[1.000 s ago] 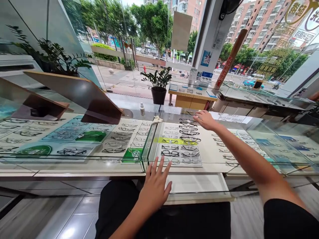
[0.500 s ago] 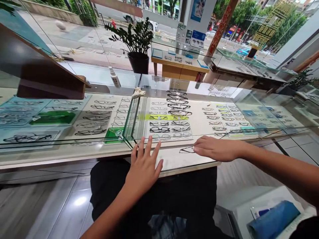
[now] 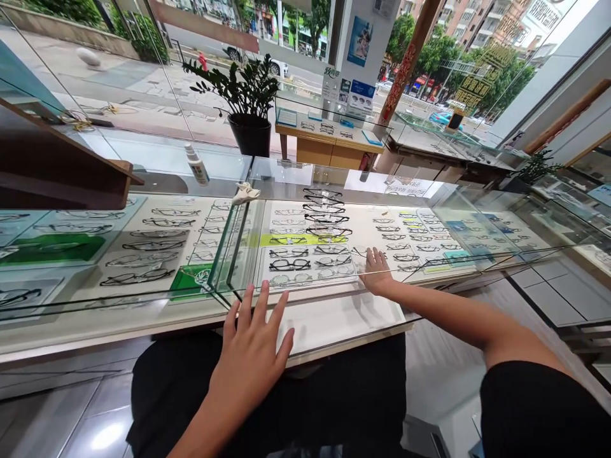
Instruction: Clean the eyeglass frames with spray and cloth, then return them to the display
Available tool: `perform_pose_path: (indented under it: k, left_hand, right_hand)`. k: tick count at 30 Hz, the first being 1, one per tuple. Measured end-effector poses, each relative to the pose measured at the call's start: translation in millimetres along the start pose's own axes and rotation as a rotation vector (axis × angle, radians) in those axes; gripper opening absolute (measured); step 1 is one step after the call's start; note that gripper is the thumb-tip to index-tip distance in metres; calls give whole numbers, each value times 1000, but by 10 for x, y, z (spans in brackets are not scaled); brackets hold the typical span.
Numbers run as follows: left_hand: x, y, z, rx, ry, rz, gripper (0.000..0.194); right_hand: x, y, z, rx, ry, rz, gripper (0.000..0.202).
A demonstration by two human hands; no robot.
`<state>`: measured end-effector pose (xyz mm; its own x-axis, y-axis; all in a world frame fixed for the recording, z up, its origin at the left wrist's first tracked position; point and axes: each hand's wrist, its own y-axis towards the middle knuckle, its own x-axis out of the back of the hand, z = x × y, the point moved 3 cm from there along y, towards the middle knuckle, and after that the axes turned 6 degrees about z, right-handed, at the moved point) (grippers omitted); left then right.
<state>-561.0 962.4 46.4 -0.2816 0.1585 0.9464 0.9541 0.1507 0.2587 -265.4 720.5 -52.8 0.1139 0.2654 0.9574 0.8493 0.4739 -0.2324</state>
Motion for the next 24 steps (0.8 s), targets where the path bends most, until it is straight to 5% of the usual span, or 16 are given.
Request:
perform_pose_path:
  k: [11, 24]
  left_hand:
    - [-89, 16, 76, -12, 45, -35, 65]
    - [-216, 5, 250, -78, 46, -60, 73]
  right_hand:
    - [-165, 1076, -96, -66, 114, -198, 80]
    - [-291, 1802, -296, -72, 152, -285, 75]
